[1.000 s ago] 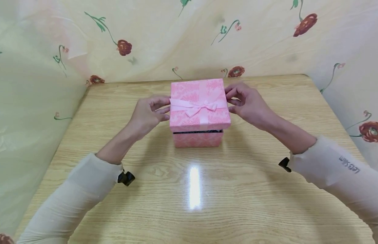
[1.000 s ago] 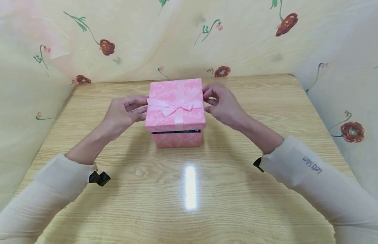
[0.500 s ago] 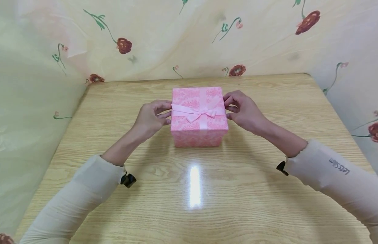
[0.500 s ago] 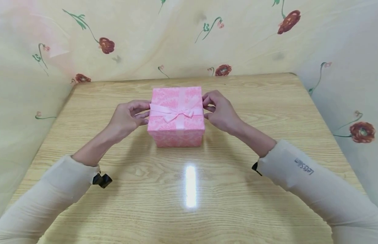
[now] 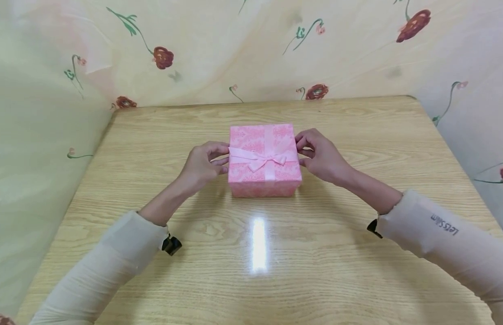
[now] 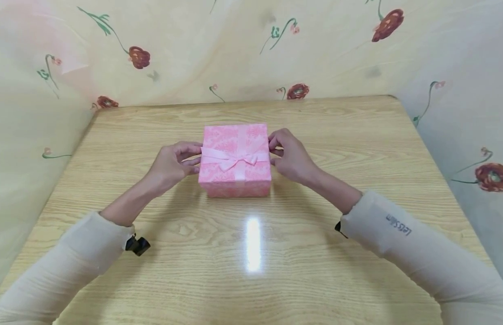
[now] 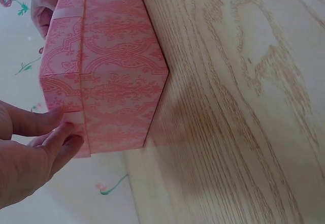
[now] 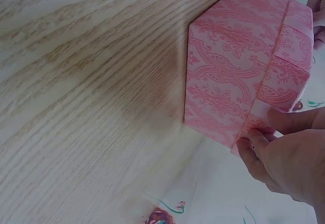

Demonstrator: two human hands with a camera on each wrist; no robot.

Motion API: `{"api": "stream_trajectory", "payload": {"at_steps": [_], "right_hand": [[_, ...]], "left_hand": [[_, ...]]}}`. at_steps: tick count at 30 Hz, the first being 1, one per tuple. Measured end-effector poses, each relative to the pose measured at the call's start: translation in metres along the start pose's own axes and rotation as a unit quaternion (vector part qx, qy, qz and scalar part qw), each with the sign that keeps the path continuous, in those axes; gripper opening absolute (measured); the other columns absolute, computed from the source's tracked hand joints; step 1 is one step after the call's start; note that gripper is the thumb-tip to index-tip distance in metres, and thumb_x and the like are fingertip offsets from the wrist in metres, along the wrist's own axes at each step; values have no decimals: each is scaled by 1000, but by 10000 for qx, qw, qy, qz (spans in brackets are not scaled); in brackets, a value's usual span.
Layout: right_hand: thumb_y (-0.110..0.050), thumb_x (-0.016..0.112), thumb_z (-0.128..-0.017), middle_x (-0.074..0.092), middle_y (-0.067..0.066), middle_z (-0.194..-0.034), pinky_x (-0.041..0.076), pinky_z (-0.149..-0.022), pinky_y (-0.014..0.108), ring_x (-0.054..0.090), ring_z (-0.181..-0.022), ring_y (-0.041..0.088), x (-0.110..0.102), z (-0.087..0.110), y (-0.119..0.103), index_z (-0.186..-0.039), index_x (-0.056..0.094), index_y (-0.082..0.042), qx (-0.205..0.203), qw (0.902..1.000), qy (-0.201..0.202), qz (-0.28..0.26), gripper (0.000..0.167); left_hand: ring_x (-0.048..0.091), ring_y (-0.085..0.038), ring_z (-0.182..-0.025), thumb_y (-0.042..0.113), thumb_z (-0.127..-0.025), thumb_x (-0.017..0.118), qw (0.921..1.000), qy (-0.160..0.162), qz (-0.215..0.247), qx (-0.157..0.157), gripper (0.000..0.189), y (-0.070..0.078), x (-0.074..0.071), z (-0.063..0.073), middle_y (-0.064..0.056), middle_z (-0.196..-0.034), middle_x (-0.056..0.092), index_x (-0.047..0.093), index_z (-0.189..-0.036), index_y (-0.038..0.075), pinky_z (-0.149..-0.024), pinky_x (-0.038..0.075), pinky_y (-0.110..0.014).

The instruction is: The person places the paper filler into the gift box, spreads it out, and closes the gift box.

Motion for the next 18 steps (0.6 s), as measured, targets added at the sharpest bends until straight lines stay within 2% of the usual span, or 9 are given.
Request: {"api": "stream_trajectory", "payload": {"at_steps": [4, 7, 11, 13, 14, 16, 18], "right_hand": [[25, 51, -81, 39, 20, -128, 47, -95, 37, 50, -121, 34, -1, 1, 0, -97, 50, 13, -15, 9999, 65, 97, 20], [25, 52, -81, 40, 20, -127, 48, -94, 37, 51, -121, 35, -2, 2, 1, -97, 50, 13, 6, 9999, 87, 110, 20], [21, 59, -82, 43, 21, -128, 47, -96, 37, 50, -122, 36, -7, 4, 2, -102, 54, 14, -45, 9997, 31, 257, 22], [14, 63, -84, 45, 21, -131, 44, -100, 41, 48, -124, 35, -12, 7, 1, -110, 57, 12, -142, 9977, 19, 657, 27], [9, 65, -86, 46, 21, -134, 42, -102, 44, 46, -126, 36, -16, 9, 0, -116, 58, 11, -203, 9953, 28, 949, 31], [-3, 66, -89, 44, 22, -140, 36, -106, 51, 40, -131, 38, -24, 13, -2, -127, 54, 8, -312, 9856, 52, 1658, 41], [-16, 64, -93, 40, 22, -145, 25, -110, 57, 34, -135, 40, -34, 18, -3, -136, 48, 6, -433, 9681, 142, 2465, 51]], "left_hand": [[54, -30, -122, -28, -80, 54, 10000, -13, 7, -3, 45, -1, 2, 0, -14, -138, 47, 49, -121, -12, -85, 52, -25], [53, -30, -124, -26, -81, 55, 9998, 20, -184, -48, 44, -1, 3, 0, -13, -139, 47, 50, -122, -11, -87, 52, -26], [47, -27, -129, -16, -83, 63, 9947, 143, -1012, 73, 46, 2, 0, 2, -11, -139, 49, 53, -127, -5, -97, 47, -30], [44, -27, -132, -6, -86, 66, 9850, 279, -1673, 311, 48, 3, -6, 4, -10, -141, 49, 53, -132, -1, -103, 42, -35], [41, -27, -134, -1, -88, 67, 9775, 358, -2026, 464, 49, 4, -9, 6, -10, -142, 47, 51, -135, 1, -106, 39, -38], [34, -28, -139, 11, -92, 66, 9583, 532, -2716, 710, 53, 5, -19, 10, -11, -147, 42, 46, -141, 4, -111, 31, -44], [22, -30, -144, 27, -97, 60, 9334, 634, -3462, 703, 60, 4, -29, 14, -10, -155, 30, 35, -149, 10, -115, 19, -51]]}}
Point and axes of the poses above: each hand's wrist, its own z-axis away from the middle knuckle, its own x-axis out of the palm, y = z × x, the point moved 3 cm from there along -z, towards the middle knuckle
